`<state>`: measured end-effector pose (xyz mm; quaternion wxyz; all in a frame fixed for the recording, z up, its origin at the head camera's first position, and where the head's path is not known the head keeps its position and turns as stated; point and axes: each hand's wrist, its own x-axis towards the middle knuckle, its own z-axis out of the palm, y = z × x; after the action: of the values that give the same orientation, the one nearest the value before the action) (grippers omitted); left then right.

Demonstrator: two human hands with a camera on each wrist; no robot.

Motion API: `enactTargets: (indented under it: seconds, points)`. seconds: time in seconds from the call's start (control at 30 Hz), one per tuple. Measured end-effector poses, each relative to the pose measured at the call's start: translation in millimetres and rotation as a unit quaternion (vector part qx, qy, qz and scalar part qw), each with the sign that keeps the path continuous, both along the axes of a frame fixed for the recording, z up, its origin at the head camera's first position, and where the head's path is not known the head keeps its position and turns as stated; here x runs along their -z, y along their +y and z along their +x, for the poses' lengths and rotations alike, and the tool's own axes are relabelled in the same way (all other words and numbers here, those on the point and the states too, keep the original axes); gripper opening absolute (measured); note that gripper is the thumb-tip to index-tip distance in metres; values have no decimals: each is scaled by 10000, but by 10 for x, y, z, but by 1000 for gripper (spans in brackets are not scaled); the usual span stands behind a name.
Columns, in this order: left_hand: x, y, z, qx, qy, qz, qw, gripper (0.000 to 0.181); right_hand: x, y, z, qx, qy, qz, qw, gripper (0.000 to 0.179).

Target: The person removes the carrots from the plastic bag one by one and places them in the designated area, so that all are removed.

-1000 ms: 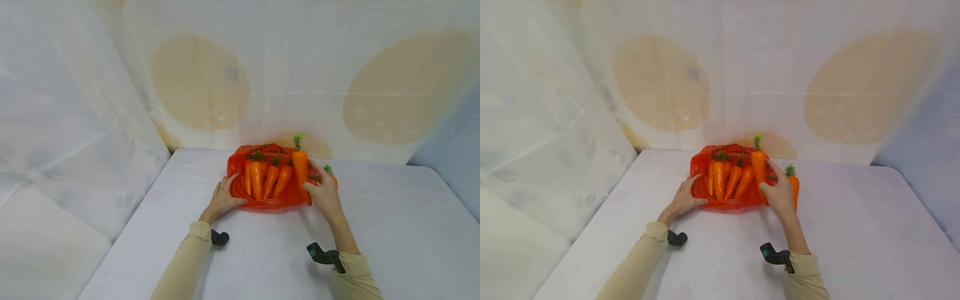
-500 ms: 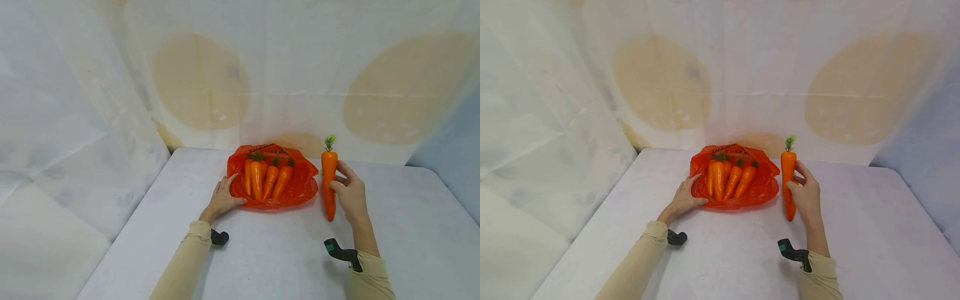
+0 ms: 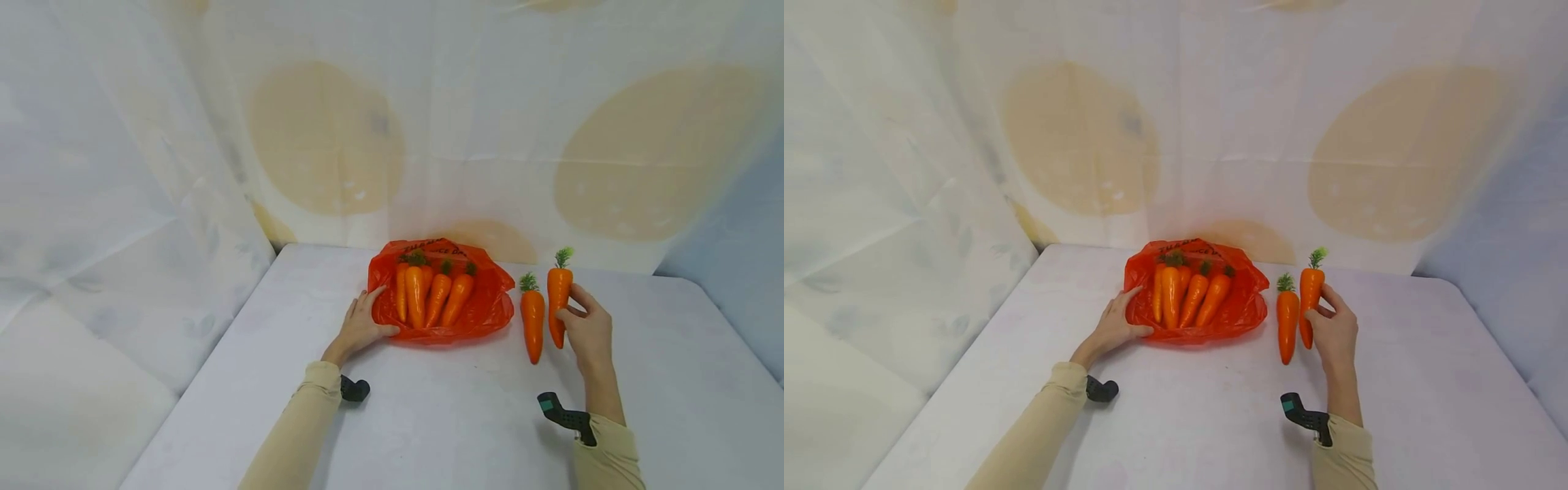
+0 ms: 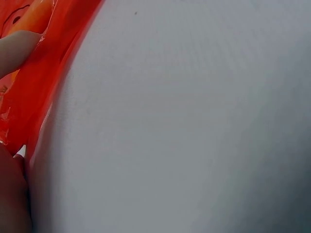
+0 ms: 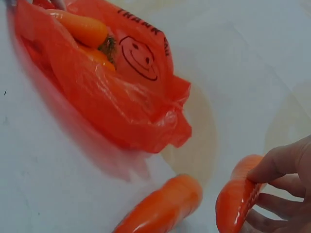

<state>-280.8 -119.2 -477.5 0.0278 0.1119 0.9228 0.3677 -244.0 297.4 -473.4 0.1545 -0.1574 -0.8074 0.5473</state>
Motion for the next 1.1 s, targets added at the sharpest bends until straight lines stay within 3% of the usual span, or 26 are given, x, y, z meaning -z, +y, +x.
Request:
enactTargets:
  seconds: [0.1,0.17,0.23,0.4,0.5,0.73,1.1]
  points:
    - [6,3,-7,-3,31,-10,10000,91,243,116,-96,144,-213,260,9993,60]
    - [10,-5,-12,-20,48,-33,10000,91,263,104,-85,194,-380,307,9986,61]
    - [10,-8,-13,-38,55,-12,10000,91,186,36,-20,245,-579,326,9975,60]
    - [12,0,-24,9,96,-82,9999,91,-204,-202,238,325,-896,19,9954,56]
    - [16,4,-25,30,110,-105,9999,91,-325,-275,326,366,-1025,-64,9940,55]
    - [20,3,-21,-3,89,-73,9999,92,-278,-263,320,424,-1373,-72,9896,52]
    - [15,5,-15,-21,53,-25,10000,92,-264,-301,316,532,-1451,-105,9879,53]
